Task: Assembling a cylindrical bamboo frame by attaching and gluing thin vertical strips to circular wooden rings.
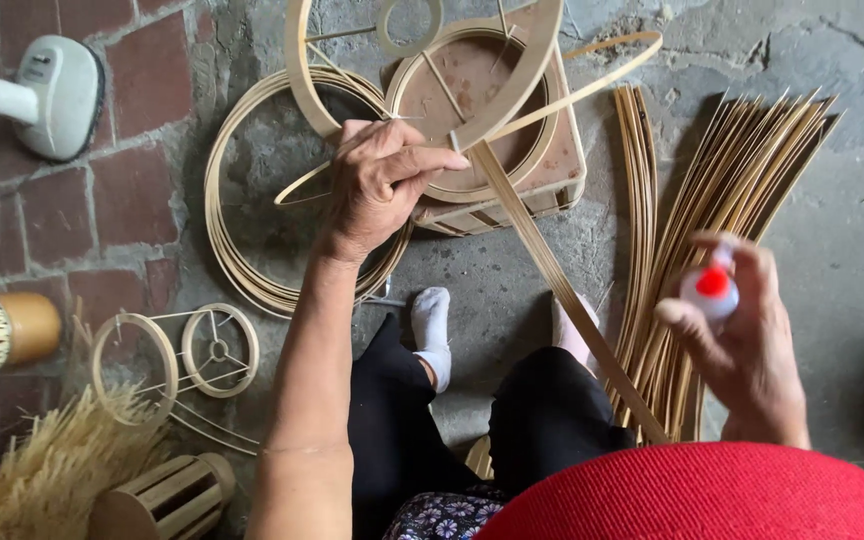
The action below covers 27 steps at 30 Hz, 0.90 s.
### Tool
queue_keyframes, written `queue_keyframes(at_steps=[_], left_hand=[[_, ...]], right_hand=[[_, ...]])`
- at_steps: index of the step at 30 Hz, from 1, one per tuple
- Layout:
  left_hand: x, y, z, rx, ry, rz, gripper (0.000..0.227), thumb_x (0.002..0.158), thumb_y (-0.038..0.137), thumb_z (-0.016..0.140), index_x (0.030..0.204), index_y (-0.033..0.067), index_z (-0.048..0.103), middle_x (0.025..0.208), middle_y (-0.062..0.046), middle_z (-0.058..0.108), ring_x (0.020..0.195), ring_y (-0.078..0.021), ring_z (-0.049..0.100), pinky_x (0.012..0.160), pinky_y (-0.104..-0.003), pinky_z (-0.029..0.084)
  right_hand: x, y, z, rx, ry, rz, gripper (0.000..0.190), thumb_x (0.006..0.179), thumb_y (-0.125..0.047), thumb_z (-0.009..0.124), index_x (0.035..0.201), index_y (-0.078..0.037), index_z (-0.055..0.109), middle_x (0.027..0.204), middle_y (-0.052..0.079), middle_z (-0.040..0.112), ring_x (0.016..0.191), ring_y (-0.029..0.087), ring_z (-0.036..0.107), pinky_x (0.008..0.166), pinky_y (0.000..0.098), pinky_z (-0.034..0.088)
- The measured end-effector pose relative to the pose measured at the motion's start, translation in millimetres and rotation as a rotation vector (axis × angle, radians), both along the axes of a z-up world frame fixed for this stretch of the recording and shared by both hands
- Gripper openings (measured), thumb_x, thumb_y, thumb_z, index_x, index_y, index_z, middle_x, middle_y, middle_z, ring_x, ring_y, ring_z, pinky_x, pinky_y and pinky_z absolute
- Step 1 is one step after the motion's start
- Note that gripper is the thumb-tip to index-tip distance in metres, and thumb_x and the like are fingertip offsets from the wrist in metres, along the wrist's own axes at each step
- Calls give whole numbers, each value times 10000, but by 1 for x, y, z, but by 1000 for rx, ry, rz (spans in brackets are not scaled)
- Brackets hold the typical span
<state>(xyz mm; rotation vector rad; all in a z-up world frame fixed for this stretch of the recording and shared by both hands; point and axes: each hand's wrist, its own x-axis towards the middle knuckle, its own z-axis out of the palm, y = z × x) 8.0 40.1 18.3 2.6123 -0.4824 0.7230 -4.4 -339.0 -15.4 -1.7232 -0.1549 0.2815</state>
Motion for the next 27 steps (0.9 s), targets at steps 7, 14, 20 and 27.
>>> queue_keyframes(at_steps=[7,14,20,27], left_hand=[[1,1,-6,-178,43,23,425,919,108,851,1209,180,550,972,47,698,919,-137,680,875,-355,406],[0,0,-8,-206,93,67,531,870,100,878,1249,174,514,881,60,673,883,-125,690,860,-357,429],[1,2,-9,-197,100,55,576,855,107,883,1282,176,503,887,49,685,896,-143,706,934,-368,457],[1,1,-12,-209,88,55,574,864,116,885,1284,193,502,879,46,705,893,-143,726,985,-384,465]], right_hand=[[53,41,29,-371,-370,166,485,942,-386,743,1298,-118,553,1085,92,717,856,199,698,674,361,606],[68,82,66,-488,-850,245,394,916,-310,831,1222,-110,685,1142,101,710,1082,277,699,893,421,594],[74,91,73,-704,-1008,271,380,927,-288,862,1244,-127,731,1183,80,702,1088,258,625,935,431,504],[77,93,77,-778,-1129,290,305,973,-285,867,1204,-130,741,1150,52,686,1062,226,589,963,411,469]])
